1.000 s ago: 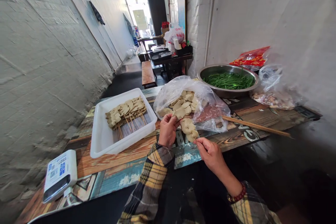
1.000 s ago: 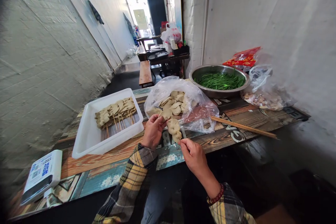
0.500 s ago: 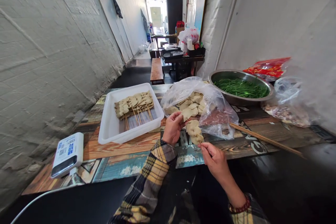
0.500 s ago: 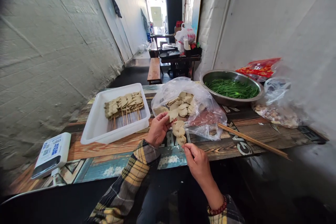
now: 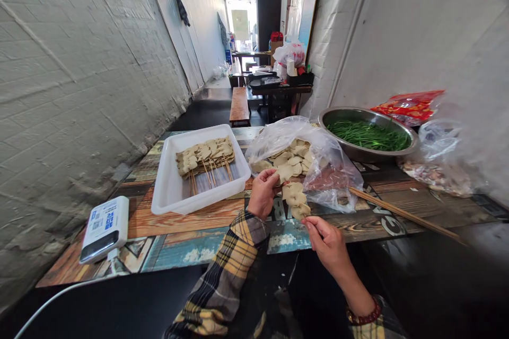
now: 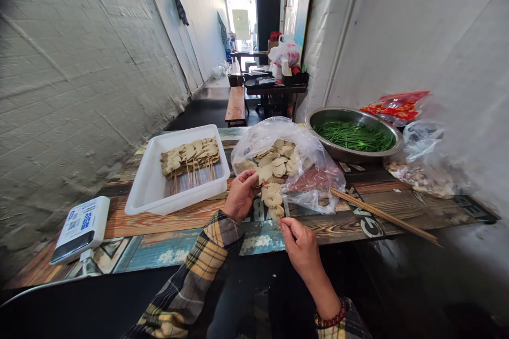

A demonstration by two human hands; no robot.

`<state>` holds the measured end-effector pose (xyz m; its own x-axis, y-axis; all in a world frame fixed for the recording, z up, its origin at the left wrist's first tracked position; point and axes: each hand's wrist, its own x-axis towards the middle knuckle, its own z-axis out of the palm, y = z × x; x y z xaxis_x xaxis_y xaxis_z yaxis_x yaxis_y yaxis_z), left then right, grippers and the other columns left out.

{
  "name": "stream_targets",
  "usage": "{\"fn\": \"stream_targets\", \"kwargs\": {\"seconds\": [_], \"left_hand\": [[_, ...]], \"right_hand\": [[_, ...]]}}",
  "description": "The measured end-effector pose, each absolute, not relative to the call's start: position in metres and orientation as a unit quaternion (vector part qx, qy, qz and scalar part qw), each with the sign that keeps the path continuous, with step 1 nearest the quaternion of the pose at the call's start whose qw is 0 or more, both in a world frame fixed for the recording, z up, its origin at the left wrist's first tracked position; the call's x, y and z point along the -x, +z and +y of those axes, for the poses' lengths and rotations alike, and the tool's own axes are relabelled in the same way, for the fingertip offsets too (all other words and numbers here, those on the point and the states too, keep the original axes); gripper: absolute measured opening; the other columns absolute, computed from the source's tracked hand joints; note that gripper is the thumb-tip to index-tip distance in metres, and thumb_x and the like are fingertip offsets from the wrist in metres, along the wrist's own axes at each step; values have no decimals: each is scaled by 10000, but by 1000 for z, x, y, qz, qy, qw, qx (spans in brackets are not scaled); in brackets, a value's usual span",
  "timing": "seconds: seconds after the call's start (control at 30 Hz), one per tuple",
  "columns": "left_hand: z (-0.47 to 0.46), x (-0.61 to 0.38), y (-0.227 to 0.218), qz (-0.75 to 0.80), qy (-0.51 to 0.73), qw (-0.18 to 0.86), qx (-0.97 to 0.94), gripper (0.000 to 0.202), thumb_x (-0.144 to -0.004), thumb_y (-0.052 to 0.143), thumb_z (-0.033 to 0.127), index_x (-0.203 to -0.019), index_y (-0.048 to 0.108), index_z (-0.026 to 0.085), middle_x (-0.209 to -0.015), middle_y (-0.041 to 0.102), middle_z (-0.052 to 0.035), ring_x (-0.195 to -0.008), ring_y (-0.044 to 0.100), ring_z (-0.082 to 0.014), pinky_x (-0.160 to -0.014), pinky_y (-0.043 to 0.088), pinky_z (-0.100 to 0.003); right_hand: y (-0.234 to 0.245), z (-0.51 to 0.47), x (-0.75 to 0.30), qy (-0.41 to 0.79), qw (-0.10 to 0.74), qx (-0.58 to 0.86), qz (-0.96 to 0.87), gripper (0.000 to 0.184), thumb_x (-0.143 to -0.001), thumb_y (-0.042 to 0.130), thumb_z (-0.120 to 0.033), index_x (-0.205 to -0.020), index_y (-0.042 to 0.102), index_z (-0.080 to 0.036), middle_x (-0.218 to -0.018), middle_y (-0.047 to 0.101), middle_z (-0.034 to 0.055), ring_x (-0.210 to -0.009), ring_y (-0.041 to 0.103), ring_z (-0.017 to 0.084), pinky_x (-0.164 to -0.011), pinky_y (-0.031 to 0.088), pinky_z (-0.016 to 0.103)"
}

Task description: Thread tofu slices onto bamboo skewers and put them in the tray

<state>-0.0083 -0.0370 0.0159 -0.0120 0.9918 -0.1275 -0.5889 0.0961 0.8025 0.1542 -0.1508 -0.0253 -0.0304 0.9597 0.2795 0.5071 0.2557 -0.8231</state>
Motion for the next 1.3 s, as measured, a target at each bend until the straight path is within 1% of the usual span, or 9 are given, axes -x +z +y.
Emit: {"fn": "stream_targets", "kwargs": {"seconds": [0.13, 0.23, 0.4, 0.63, 0.9, 1.1, 1.3], "left_hand": [[-37, 9, 15, 367, 611, 640, -286, 405, -532, 837, 320, -805, 592, 148, -721, 638, 9, -563, 588, -107, -564, 480, -255], [-36, 9, 15, 372, 609, 637, -291, 416, -530, 839, 332, -807, 589, 148, -727, 636, 15, -537, 581, -97, -549, 466, -246], [-36, 9, 14, 380, 607, 635, -290, 414, -524, 842, 333, -793, 587, 149, -683, 612, 33, -536, 570, -89, -528, 447, -223], [-38, 8, 16, 380, 605, 628, -309, 384, -547, 830, 320, -795, 592, 149, -675, 622, 30, -534, 563, -84, -568, 471, -233], [-38, 8, 17, 372, 624, 609, -319, 362, -567, 820, 324, -791, 597, 148, -691, 620, 24, -588, 564, -88, -621, 507, -252], [-38, 9, 17, 378, 630, 599, -319, 361, -557, 821, 319, -793, 599, 159, -683, 604, 33, -587, 555, -88, -624, 511, -260], [-39, 7, 18, 375, 612, 615, -328, 360, -560, 815, 312, -797, 590, 160, -683, 632, 19, -577, 586, -102, -591, 479, -238]], "right_hand": [[-26, -150, -154, 274, 422, 550, -666, 327, -937, 424, -368, -890, 675, -164, -480, 550, -13, -461, 560, 153, -469, 399, 228], [-25, -150, -155, 269, 417, 553, -669, 327, -933, 426, -362, -885, 680, -161, -480, 561, -12, -451, 558, 151, -478, 400, 230], [-23, -152, -155, 262, 415, 556, -671, 329, -933, 426, -360, -887, 685, -162, -500, 583, -8, -458, 564, 148, -495, 403, 230], [-23, -151, -155, 268, 412, 556, -670, 349, -934, 420, -367, -893, 684, -142, -459, 520, -27, -426, 521, 144, -500, 393, 239], [-21, -151, -156, 292, 416, 550, -662, 361, -946, 421, -386, -894, 684, -143, -460, 492, -45, -421, 503, 128, -494, 389, 231], [-21, -151, -157, 303, 417, 545, -661, 356, -950, 425, -384, -907, 682, -141, -461, 498, -45, -416, 492, 122, -487, 386, 229], [-24, -149, -156, 293, 424, 549, -658, 353, -945, 428, -388, -884, 678, -146, -487, 521, -30, -443, 500, 126, -488, 391, 222]]}}
